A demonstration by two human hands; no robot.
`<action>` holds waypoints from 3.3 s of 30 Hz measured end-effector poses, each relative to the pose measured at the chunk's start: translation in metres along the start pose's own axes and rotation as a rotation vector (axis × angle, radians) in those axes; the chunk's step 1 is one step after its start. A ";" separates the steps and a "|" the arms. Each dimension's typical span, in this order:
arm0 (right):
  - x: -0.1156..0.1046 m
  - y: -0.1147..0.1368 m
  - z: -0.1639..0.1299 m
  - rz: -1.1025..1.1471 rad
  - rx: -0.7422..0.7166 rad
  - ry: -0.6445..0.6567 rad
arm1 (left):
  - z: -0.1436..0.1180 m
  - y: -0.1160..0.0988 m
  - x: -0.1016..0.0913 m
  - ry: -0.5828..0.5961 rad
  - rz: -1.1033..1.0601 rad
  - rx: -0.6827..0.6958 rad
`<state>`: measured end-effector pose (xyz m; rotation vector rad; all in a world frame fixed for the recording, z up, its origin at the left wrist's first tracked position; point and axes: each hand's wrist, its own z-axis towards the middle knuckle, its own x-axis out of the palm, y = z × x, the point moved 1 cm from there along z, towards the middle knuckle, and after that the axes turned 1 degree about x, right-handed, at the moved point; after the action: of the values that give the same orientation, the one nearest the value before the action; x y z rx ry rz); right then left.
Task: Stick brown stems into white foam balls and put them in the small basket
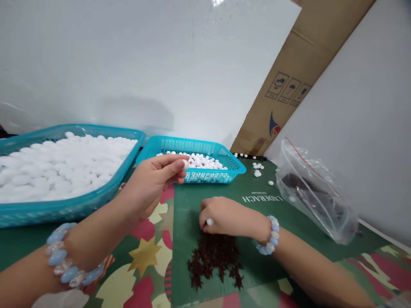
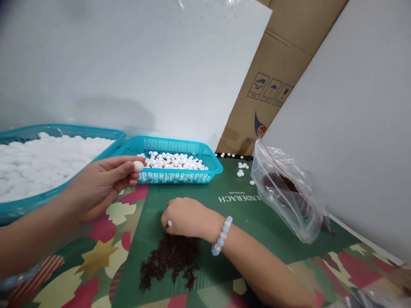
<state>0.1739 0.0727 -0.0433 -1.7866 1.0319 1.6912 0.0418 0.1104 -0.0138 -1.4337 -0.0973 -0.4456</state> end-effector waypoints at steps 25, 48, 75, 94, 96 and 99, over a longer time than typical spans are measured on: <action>-0.049 0.011 -0.023 1.105 0.087 -0.467 | -0.007 -0.008 0.001 0.126 -0.073 -0.029; -0.041 0.035 0.054 1.993 0.189 -1.050 | -0.030 -0.017 0.003 -0.120 0.770 0.679; -0.043 0.027 0.047 2.050 0.277 -0.583 | -0.027 -0.016 0.005 0.323 1.180 1.222; -0.048 0.034 0.039 1.927 0.318 -0.942 | -0.027 -0.007 0.005 0.286 1.211 1.289; -0.047 0.035 0.039 1.914 0.301 -0.988 | -0.028 -0.009 0.006 0.211 1.214 1.235; -0.045 0.035 0.041 1.895 0.283 -1.067 | -0.029 -0.010 0.006 0.155 1.250 1.176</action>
<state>0.1228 0.0924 0.0011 0.9782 2.1990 2.4017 0.0382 0.0800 -0.0067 -0.1153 0.5629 0.5097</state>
